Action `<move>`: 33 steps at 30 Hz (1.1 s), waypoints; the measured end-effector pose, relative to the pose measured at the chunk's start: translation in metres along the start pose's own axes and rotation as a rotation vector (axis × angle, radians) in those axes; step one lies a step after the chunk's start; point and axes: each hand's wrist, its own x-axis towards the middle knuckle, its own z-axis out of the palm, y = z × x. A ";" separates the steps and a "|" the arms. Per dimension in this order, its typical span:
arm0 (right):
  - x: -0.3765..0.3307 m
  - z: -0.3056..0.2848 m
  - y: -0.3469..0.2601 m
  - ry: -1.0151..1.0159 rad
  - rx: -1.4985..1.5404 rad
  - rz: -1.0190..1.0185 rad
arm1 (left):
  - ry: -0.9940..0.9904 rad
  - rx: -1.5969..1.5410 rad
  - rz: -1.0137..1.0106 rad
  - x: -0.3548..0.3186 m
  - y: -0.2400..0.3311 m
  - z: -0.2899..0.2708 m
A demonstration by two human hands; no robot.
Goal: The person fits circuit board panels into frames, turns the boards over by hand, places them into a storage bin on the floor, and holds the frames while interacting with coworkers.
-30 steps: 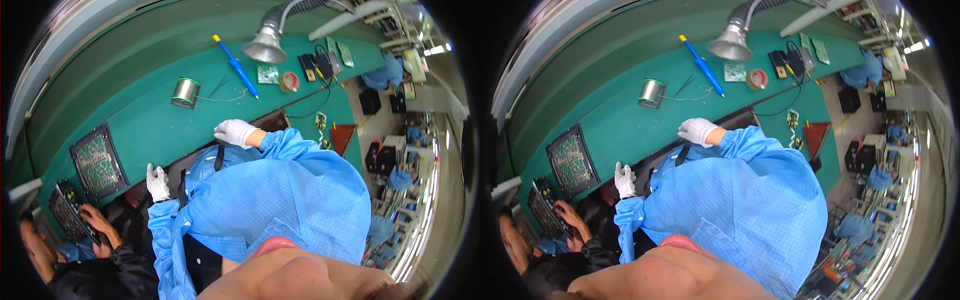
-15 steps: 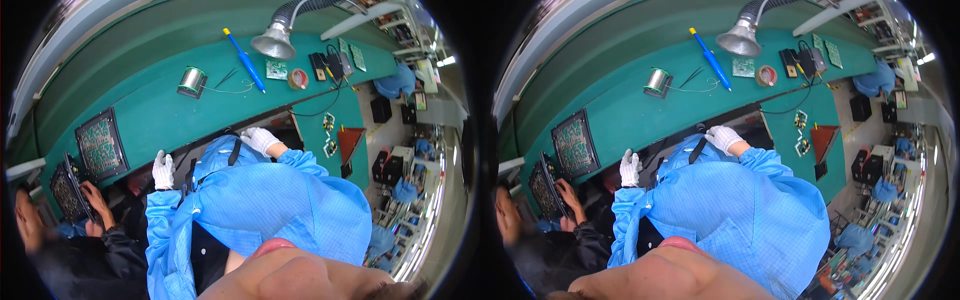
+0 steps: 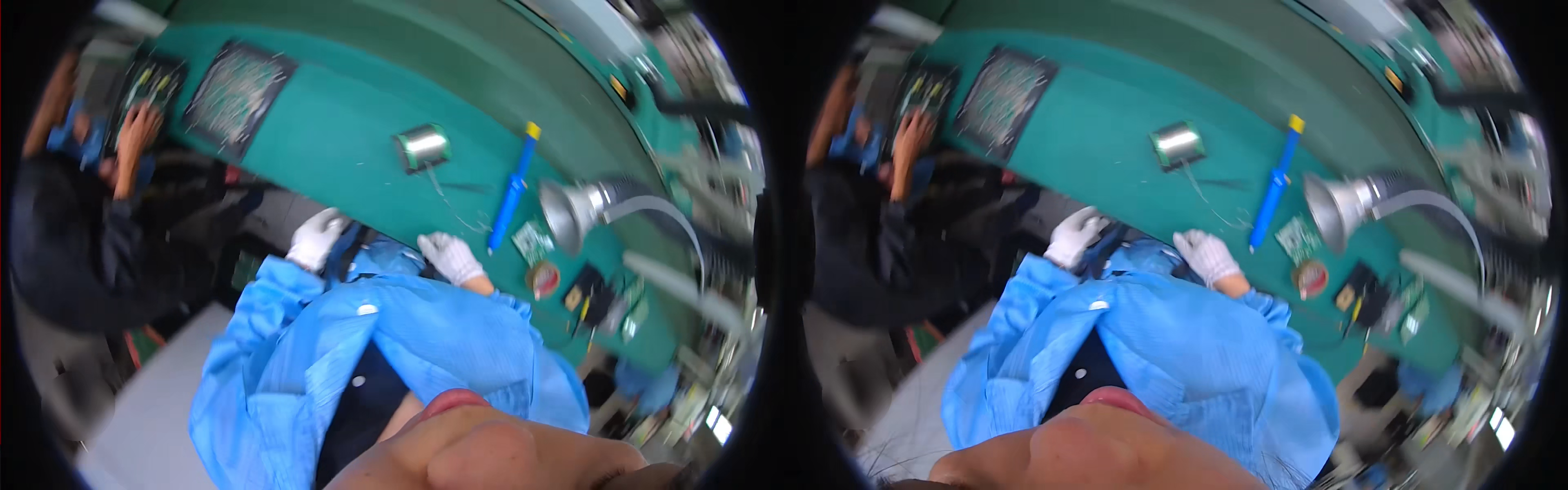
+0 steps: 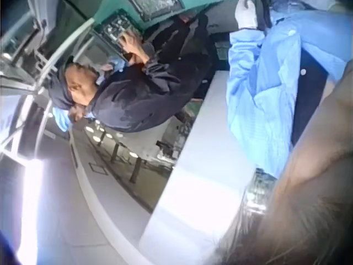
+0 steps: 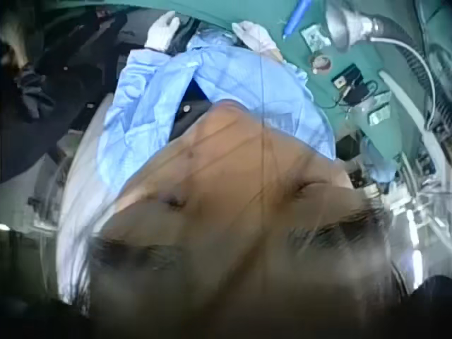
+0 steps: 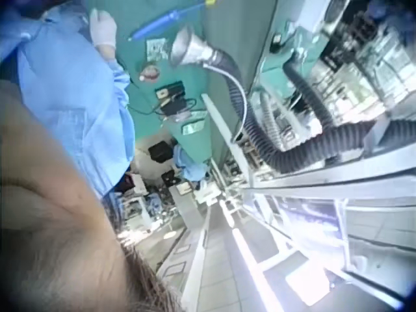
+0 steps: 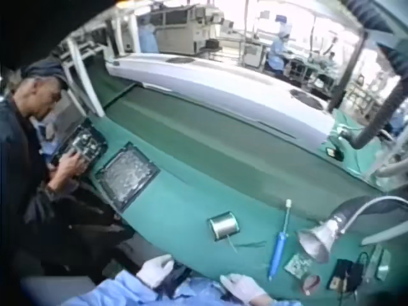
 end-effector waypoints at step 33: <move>0.098 0.360 0.088 -1.159 -0.337 0.168 | 0.269 0.330 -0.082 0.017 -0.135 -0.001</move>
